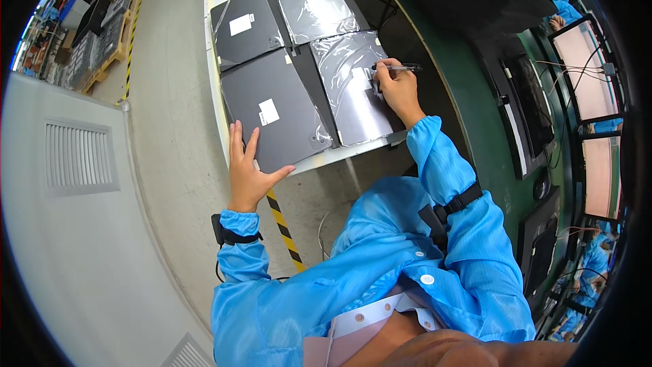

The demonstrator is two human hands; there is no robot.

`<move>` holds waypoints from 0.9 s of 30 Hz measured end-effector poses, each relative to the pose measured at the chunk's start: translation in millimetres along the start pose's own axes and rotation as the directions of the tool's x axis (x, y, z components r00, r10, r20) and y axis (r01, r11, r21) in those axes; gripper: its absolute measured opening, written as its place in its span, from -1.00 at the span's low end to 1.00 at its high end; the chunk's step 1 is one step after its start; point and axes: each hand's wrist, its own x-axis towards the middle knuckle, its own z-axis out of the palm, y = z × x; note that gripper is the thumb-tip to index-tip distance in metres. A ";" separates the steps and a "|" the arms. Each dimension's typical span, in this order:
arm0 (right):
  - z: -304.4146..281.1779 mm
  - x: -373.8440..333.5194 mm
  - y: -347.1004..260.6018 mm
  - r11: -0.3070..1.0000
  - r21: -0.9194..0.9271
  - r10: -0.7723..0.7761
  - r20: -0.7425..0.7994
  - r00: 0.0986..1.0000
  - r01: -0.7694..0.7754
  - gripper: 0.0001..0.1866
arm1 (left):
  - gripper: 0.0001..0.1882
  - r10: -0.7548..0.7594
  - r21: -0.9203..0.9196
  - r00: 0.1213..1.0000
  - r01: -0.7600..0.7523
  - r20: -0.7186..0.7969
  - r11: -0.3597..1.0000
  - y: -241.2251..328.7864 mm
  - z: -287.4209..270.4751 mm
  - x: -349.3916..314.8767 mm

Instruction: Connecting tablets to power/data, checking screens, applying labels, and stacking them in a manufacturing facility.

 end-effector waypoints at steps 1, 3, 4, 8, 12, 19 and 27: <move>0.4 0.0 -1.2 0.999 -0.030 -0.015 0.011 1.000 0.015 -0.68 | 0.17 -0.005 -0.005 1.000 0.005 0.003 1.000 -1.0 -0.9 -0.5; 0.5 1.2 2.1 0.997 -0.065 -0.026 0.021 0.999 0.027 -0.69 | 0.12 -0.005 -0.064 0.999 0.003 -0.040 0.998 -2.5 -1.0 -0.4; 0.8 2.9 6.4 0.990 -0.102 -0.100 0.015 0.995 0.101 -0.70 | 0.12 -0.007 -0.068 0.999 0.004 -0.036 0.998 -5.2 0.0 -0.1; 3.8 -0.1 3.3 0.981 -0.170 -0.107 -0.077 0.991 0.093 -0.73 | 0.02 -0.037 -0.181 0.999 0.031 -0.031 0.983 -16.9 0.3 -6.8; 50.9 -28.4 -27.4 0.976 0.174 -0.152 0.135 0.979 0.128 -0.79 | -0.03 0.019 -0.137 0.996 -0.031 -0.090 0.990 -7.5 1.2 -3.9; 139.1 -52.1 -73.4 0.976 0.108 -0.217 0.408 0.887 0.189 -0.76 | -0.04 0.000 -0.135 0.997 -0.011 -0.082 0.991 -3.3 0.5 -3.4; 152.8 -60.2 -73.3 0.968 0.089 -0.246 0.492 0.835 0.233 -0.75 | -0.09 -0.020 -0.138 0.994 0.005 -0.106 0.990 -2.1 -1.6 -3.3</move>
